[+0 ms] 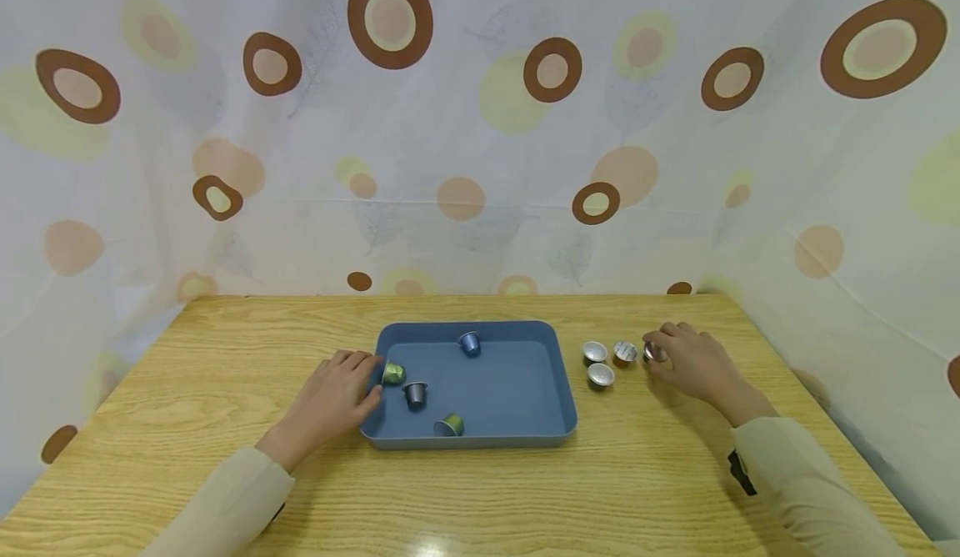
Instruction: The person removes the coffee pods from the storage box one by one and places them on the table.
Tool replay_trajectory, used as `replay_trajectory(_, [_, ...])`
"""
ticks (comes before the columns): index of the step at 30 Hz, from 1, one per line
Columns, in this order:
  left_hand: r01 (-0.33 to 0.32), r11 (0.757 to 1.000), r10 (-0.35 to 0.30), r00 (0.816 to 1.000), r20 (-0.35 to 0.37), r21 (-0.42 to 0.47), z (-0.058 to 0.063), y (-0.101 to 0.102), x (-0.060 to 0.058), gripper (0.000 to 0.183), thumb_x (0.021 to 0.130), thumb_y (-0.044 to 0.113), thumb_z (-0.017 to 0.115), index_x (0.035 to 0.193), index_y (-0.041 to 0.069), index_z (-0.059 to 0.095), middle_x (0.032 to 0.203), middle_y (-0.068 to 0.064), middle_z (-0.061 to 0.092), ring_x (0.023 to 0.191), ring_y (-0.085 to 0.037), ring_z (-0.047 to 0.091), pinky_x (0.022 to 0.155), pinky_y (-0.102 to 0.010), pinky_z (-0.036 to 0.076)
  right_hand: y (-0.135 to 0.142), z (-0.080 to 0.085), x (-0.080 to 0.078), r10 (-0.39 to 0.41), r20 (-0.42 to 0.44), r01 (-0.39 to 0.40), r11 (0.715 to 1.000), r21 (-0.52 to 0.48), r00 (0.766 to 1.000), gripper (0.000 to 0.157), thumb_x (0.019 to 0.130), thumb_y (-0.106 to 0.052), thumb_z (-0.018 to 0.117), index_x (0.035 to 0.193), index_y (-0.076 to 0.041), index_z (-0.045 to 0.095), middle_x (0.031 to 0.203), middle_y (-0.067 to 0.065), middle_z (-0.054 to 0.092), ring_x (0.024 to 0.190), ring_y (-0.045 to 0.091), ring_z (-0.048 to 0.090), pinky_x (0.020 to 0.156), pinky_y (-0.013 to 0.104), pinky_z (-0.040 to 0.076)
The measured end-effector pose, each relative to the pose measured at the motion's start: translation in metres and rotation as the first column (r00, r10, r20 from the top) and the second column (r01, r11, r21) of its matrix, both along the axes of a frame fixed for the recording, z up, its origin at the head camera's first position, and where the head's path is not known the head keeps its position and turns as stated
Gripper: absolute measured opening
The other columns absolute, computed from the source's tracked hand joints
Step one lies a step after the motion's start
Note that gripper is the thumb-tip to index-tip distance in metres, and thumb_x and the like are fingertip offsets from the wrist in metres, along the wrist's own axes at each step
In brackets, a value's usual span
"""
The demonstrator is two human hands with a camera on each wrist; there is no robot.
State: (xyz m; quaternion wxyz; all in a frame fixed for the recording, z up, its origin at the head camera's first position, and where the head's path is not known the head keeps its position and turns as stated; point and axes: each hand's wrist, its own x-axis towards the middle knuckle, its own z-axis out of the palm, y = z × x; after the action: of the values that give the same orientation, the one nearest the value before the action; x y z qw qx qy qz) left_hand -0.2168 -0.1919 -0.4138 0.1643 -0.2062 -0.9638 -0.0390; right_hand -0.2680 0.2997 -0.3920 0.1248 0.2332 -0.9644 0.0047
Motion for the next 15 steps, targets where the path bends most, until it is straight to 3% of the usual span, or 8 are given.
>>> replay_trajectory(15, [0.000, 1.000, 0.000, 1.000, 0.001, 0.006, 0.0008, 0.0004, 0.0000, 0.039, 0.086, 0.029, 0.057, 0.118, 0.007, 0.059, 0.115, -0.007, 0.061, 0.106, -0.027, 0.054, 0.083, -0.044, 0.048, -0.0008, -0.0026, -0.0006, -0.009, 0.032, 0.008, 1.000, 0.022, 0.999, 0.036, 0.078, -0.020, 0.068, 0.111, -0.005, 0.062, 0.097, 0.010, 0.059, 0.088, 0.030, 0.054, 0.063, 0.046, 0.048])
